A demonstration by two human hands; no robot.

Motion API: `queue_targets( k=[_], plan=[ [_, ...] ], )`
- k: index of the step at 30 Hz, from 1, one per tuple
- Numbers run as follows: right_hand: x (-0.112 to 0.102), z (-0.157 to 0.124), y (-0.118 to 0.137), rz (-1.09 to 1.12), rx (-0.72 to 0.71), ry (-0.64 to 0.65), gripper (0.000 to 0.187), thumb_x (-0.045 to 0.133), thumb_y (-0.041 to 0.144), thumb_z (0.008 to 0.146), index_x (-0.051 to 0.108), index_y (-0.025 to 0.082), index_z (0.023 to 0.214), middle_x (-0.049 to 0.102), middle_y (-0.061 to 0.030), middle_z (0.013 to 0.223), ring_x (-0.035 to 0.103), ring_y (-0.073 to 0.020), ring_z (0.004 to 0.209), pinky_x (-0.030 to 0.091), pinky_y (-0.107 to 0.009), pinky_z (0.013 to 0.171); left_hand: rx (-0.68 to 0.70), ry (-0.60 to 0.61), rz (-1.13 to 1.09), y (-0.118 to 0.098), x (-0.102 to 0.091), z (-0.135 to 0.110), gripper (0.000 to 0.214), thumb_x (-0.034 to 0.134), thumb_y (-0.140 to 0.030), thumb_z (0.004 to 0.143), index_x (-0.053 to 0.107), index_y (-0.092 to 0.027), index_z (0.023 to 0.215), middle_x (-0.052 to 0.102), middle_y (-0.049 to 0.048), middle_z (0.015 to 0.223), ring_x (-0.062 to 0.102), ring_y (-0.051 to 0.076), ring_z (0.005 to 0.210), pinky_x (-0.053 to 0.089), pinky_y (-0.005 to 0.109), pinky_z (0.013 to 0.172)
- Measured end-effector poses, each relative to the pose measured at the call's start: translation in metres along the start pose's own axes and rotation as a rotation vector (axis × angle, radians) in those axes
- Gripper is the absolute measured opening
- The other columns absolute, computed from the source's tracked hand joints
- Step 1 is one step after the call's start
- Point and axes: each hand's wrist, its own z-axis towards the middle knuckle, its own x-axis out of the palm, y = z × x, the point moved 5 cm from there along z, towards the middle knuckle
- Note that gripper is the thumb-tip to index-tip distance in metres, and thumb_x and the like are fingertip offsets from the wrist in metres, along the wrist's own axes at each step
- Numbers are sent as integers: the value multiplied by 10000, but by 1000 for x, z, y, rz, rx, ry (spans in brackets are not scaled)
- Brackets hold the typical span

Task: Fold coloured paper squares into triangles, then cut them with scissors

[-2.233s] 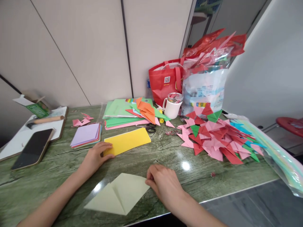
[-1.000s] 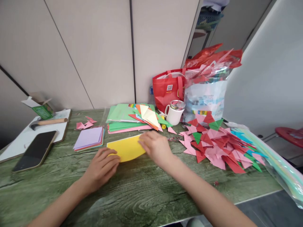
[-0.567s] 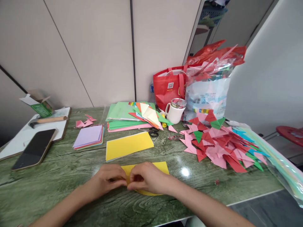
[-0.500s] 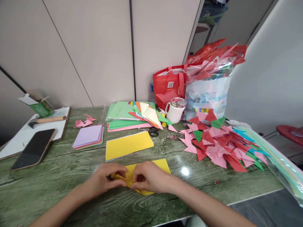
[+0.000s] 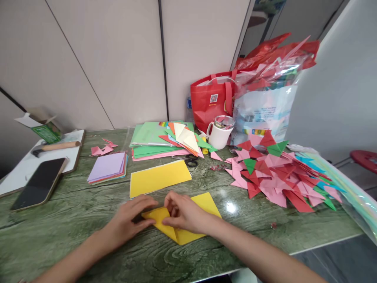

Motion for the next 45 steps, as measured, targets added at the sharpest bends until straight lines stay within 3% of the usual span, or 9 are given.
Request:
queue_targets(
  k=[4, 6, 11, 17, 22, 28, 32, 36, 45],
  plan=[
    [0, 0, -7, -7, -17, 23, 261, 672, 231, 747, 430, 202, 841, 460, 95, 574, 432, -69, 491, 321, -162, 455, 340, -72, 311, -36, 2, -9, 157, 460, -108, 929, 613, -140, 949, 686, 81, 873, 638, 207, 854, 523, 352, 776],
    [0, -1, -10, -54, -37, 15, 193, 669, 231, 759, 492, 186, 818, 458, 87, 560, 420, -65, 479, 316, -161, 455, 396, -99, 441, -45, 7, -19, 215, 418, -90, 933, 625, -112, 985, 702, 108, 916, 646, 226, 909, 524, 373, 825],
    [-1, -5, -5, -152, -106, 8, 154, 588, 314, 868, 589, 160, 869, 539, 18, 678, 517, -84, 517, 392, -184, 486, 358, -13, 596, -42, 19, -40, 257, 421, -98, 923, 627, -63, 1074, 672, 138, 1110, 612, 289, 1070, 529, 375, 853],
    [-9, -16, 13, -710, -455, 73, 281, 515, 382, 926, 649, 181, 1071, 599, -83, 899, 564, -170, 795, 438, -270, 667, 338, 50, 594, -37, 24, -45, 313, 404, -97, 921, 595, -76, 1167, 631, 141, 1202, 559, 294, 1153, 495, 434, 942],
    [-17, -19, 3, -552, -480, 36, 301, 535, 376, 915, 680, 164, 1071, 560, -98, 954, 558, -150, 791, 473, -269, 687, 350, 38, 558, -41, 23, -37, 288, 422, -169, 963, 595, -38, 1152, 646, 161, 1173, 601, 302, 1104, 553, 427, 877],
    [-16, -20, -3, -488, -431, -1, 228, 524, 267, 923, 714, 163, 993, 545, -94, 926, 562, -148, 804, 487, -256, 667, 349, 82, 546, -45, 25, -33, 332, 478, -238, 960, 562, -28, 1204, 604, 185, 1230, 542, 299, 1187, 513, 450, 953],
    [-17, -21, -3, -481, -427, -3, 215, 527, 249, 917, 717, 160, 959, 549, -100, 931, 570, -146, 795, 491, -243, 634, 318, 13, 553, -44, 32, -38, 340, 430, -233, 974, 562, -10, 1195, 598, 207, 1230, 513, 316, 1214, 512, 459, 946],
    [-18, -23, -3, -465, -434, 2, 191, 542, 225, 902, 712, 168, 968, 565, -99, 947, 581, -137, 780, 494, -224, 600, 265, 45, 526, -39, 42, -45, 386, 465, -259, 961, 501, -75, 1298, 557, 183, 1295, 467, 326, 1253, 485, 479, 964],
    [-13, -30, 3, -586, -640, -53, 143, 547, 170, 895, 683, 142, 931, 684, -102, 967, 624, -160, 819, 527, -279, 711, 308, 135, 561, -43, 36, -42, 344, 428, -240, 978, 536, -59, 1250, 568, 189, 1277, 509, 314, 1216, 513, 456, 935]
  ],
)
